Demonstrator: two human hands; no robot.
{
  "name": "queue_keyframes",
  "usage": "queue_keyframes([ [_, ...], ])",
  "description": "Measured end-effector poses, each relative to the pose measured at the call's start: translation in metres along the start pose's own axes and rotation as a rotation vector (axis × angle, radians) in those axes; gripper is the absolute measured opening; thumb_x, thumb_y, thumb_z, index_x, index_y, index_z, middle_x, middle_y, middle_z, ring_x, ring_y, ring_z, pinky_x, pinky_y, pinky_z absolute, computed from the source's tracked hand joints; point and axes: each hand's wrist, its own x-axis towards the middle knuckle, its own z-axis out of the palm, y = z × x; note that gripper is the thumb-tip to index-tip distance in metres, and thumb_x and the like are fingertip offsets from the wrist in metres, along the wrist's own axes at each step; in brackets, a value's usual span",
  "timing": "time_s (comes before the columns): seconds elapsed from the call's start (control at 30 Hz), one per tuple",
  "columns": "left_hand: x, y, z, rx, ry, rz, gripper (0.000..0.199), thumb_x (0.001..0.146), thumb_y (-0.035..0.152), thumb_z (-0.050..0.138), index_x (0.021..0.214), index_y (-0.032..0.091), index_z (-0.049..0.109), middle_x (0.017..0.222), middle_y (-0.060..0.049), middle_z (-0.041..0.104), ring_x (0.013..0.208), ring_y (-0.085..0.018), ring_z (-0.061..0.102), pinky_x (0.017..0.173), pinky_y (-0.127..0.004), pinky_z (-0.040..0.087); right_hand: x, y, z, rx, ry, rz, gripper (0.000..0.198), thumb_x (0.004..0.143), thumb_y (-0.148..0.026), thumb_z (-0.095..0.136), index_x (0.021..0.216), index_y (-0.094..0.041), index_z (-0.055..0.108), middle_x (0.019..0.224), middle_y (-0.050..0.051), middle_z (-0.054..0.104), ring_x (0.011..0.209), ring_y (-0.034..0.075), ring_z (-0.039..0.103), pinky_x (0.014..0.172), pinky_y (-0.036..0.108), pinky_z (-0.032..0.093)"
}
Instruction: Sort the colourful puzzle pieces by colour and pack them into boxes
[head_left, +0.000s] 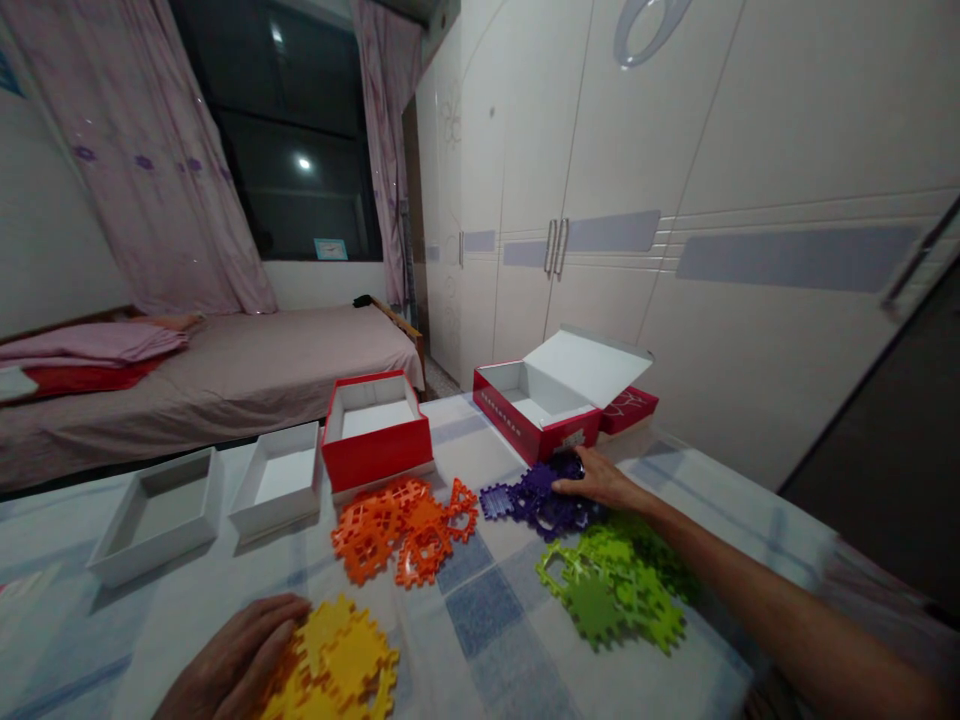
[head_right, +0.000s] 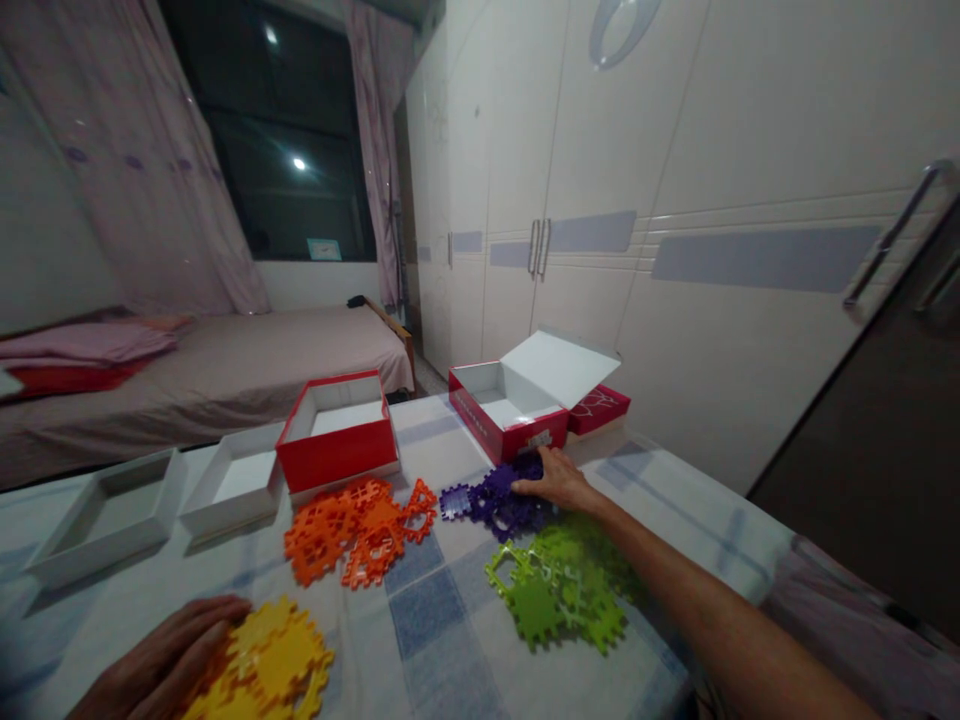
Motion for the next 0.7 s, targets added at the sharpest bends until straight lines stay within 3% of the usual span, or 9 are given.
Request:
queue_keyframes([
  [0.2,-0.001,-0.001,0.000,-0.008,-0.014,-0.005,0.047,0.082,0.061,0.039,0.096,0.029,0.071,0.110,-0.003,0.068,0.103,-0.021,0.064,0.093,-0.034,0.049,-0.002,-0.007,0.002,0.004,0.049,0.000,0.060,0.061,-0.047,0.068,0.106,-0.012,0.053,0.105,0.013,0.057,0.100,0.028,0.053,0.087,0.038,0.041],
  [0.4,0.002,0.003,-0.001,0.009,0.013,0.024,0.048,0.082,0.061,0.039,0.093,0.028,0.072,0.106,-0.004,0.069,0.099,-0.022,0.066,0.090,-0.035,0.051,-0.011,-0.022,-0.002,0.117,-0.040,0.020,0.055,0.065,-0.043,0.064,0.110,-0.016,0.044,0.092,0.006,0.059,0.083,0.022,0.056,0.074,0.033,0.043],
  [0.7,0.000,-0.001,0.001,0.023,0.026,0.064,0.041,0.085,0.054,0.041,0.097,0.028,0.071,0.108,-0.003,0.069,0.101,-0.020,0.065,0.091,-0.030,0.049,-0.016,-0.035,-0.002,0.131,0.104,-0.067,0.049,0.061,-0.032,0.064,0.103,-0.017,0.045,0.100,0.008,0.056,0.092,0.022,0.055,0.082,0.034,0.042],
])
